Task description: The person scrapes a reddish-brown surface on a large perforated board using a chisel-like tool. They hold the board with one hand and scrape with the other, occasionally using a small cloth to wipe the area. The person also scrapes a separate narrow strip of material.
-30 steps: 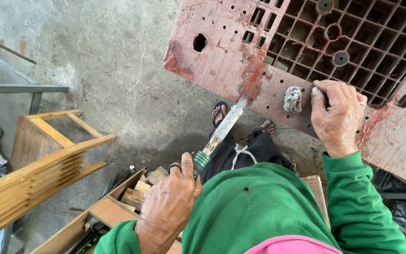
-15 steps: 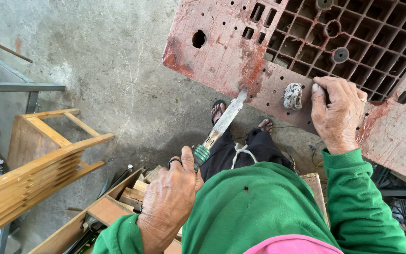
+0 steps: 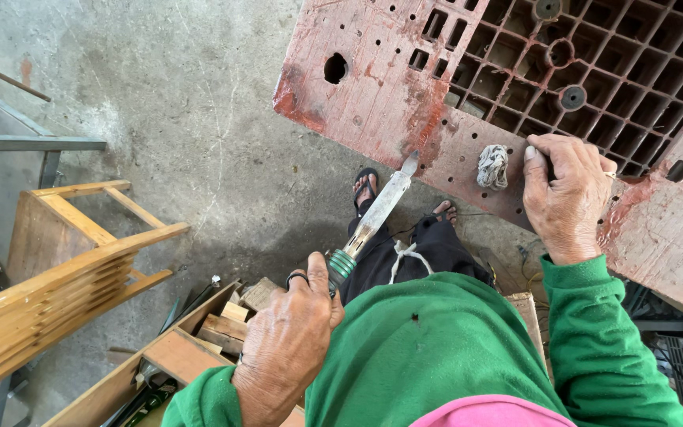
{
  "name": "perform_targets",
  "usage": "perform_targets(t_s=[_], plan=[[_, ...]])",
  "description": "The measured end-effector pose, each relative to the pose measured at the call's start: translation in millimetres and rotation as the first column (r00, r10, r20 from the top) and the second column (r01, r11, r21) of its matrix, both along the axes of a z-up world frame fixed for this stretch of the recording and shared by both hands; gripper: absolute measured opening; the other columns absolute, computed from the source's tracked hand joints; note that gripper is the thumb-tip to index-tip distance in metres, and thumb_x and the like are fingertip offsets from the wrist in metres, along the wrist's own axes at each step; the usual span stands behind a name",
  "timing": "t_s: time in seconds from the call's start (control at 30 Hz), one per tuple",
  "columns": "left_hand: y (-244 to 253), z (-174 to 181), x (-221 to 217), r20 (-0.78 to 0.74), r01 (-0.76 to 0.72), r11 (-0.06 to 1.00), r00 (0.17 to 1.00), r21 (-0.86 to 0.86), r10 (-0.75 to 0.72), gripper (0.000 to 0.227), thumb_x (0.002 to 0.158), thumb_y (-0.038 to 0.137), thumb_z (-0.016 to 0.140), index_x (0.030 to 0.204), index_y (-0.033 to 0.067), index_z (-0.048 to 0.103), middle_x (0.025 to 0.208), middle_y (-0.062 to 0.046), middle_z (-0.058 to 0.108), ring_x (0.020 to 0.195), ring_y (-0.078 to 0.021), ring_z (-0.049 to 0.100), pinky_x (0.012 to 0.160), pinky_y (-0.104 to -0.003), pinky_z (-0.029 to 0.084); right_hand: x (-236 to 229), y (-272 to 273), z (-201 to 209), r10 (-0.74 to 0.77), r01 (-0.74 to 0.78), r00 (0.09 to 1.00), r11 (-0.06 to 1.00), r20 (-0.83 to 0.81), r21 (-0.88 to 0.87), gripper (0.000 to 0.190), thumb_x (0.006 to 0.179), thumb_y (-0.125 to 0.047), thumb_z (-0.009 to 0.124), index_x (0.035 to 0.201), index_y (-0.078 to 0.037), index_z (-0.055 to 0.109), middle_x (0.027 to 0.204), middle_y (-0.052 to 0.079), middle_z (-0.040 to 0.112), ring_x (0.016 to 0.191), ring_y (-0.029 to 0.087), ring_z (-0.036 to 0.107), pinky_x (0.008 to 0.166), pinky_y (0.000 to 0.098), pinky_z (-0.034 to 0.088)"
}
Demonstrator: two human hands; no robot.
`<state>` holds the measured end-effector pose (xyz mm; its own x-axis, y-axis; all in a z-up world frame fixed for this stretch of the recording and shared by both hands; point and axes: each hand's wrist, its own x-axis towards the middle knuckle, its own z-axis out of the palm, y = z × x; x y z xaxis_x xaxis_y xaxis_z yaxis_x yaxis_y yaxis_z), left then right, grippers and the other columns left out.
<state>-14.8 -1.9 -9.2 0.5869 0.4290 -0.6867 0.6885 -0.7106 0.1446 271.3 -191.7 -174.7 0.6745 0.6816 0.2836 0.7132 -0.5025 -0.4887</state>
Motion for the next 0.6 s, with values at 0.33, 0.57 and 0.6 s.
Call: perform_targets(t_s=[0.33,0.57,0.6], plan=[[4.8,-3.8,-5.5,-0.054,-0.02,0.999,0.998,0.037,0.022,0.066,0.097,0.036,0.051,0.149,-0.0025,0.037,0.101,-0.02,0.064,0.081,-0.0381,0.071,0.06,-0.046,0.061,0.1,1.0,1.3,-0.011,0.011,1.0,1.0,0.003,-0.003,0.005,0.108,-0.009,0.07,0.113,-0.01,0.073,0.115,0.001,0.074,0.11,0.02,0.066,0.099,0.0349,0.041],[34.6,20.6,-5.0,0.388,-0.179,0.978,0.898,-0.109,0.207,0.066,0.088,0.033,0.07,0.144,0.0047,0.049,0.098,-0.023,0.071,0.08,-0.0408,0.072,0.062,-0.05,0.059,-5.6,5.4,35.7,-0.032,0.06,0.995,0.942,-0.09,0.331,0.01,0.111,-0.001,0.064,0.12,0.002,0.063,0.121,0.016,0.067,0.117,0.021,0.064,0.102,0.0361,0.056],[33.1,18.1,-1.3,0.47,-0.212,0.968,0.846,-0.136,0.252,0.065,0.088,0.029,0.072,0.143,0.004,0.048,0.101,-0.025,0.072,0.082,-0.0406,0.073,0.063,-0.049,0.059,-14.1,3.2,48.6,-0.045,0.071,0.996,0.932,-0.079,0.356,0.011,0.113,0.001,0.062,0.124,0.004,0.061,0.121,0.019,0.066,0.118,0.021,0.064,0.103,0.0361,0.057]])
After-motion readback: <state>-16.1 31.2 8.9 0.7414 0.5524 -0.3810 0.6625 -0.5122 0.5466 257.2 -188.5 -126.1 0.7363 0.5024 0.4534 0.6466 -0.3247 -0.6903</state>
